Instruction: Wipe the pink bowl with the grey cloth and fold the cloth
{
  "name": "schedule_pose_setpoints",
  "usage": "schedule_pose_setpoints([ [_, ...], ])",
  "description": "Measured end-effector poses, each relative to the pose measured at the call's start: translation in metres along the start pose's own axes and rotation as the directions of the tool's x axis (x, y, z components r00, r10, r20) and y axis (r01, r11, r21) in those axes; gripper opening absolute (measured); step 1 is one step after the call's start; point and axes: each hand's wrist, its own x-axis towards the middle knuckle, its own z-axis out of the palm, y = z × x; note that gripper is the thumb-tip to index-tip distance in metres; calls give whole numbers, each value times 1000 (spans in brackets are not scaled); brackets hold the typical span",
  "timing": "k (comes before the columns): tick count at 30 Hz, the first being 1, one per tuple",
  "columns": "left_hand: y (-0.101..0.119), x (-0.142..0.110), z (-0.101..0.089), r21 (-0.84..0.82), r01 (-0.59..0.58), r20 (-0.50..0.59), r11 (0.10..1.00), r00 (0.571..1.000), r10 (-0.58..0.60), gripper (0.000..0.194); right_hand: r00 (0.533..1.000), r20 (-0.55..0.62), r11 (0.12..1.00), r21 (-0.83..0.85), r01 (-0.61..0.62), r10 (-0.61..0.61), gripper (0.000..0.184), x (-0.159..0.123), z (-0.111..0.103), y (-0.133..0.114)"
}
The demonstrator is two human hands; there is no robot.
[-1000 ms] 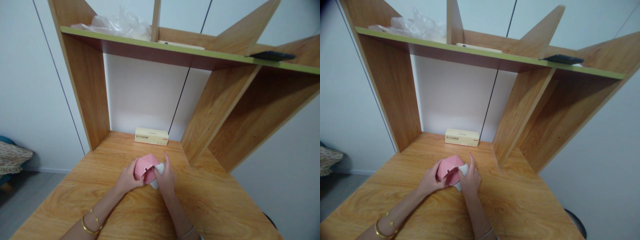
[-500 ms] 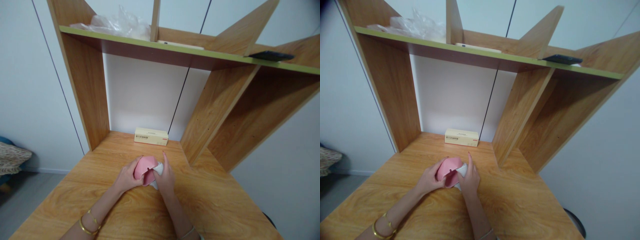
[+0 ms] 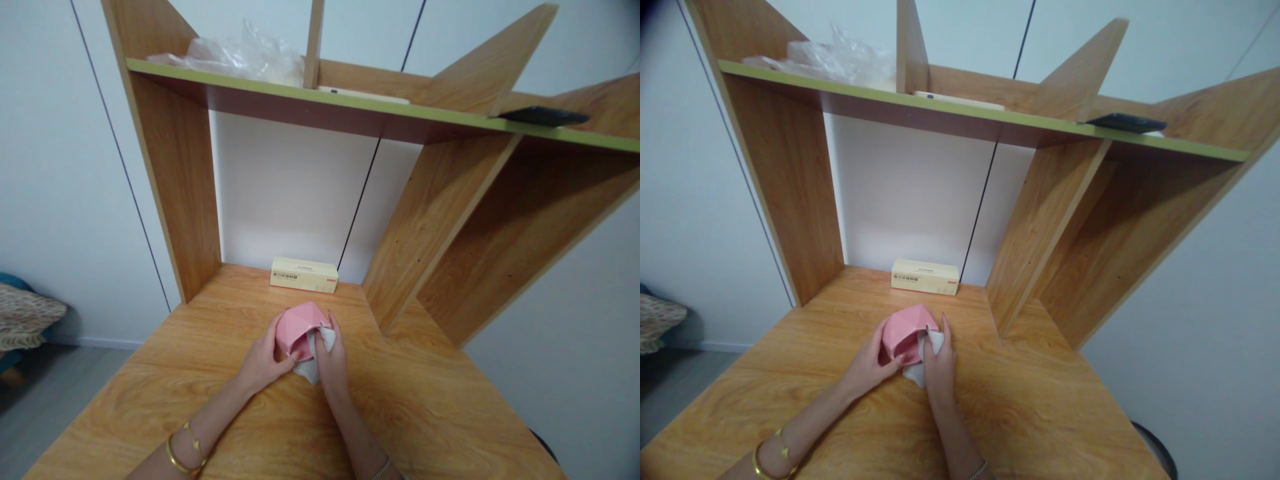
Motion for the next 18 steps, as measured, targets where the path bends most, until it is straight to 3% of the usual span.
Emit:
schedule_pose_setpoints([
  [4, -1, 0, 2, 50, 39, -62, 998, 997, -36, 65, 1000, 22, 991, -133, 5, -2, 60, 3, -5, -3],
  [10, 1, -1, -1, 217, 69, -37, 974, 997, -63, 62, 975, 66, 930, -293, 223, -213, 60, 7, -17, -7],
  [15, 2, -3, -1, 244, 25, -22, 969, 1000, -20, 66, 987, 117, 931, -338, 141, -108, 64, 9, -15, -1],
  [18, 2, -2, -1, 248, 22, -17, 969, 1000, -19, 67, 982, 106, 944, -277, 180, -157, 61, 8, -13, -1],
])
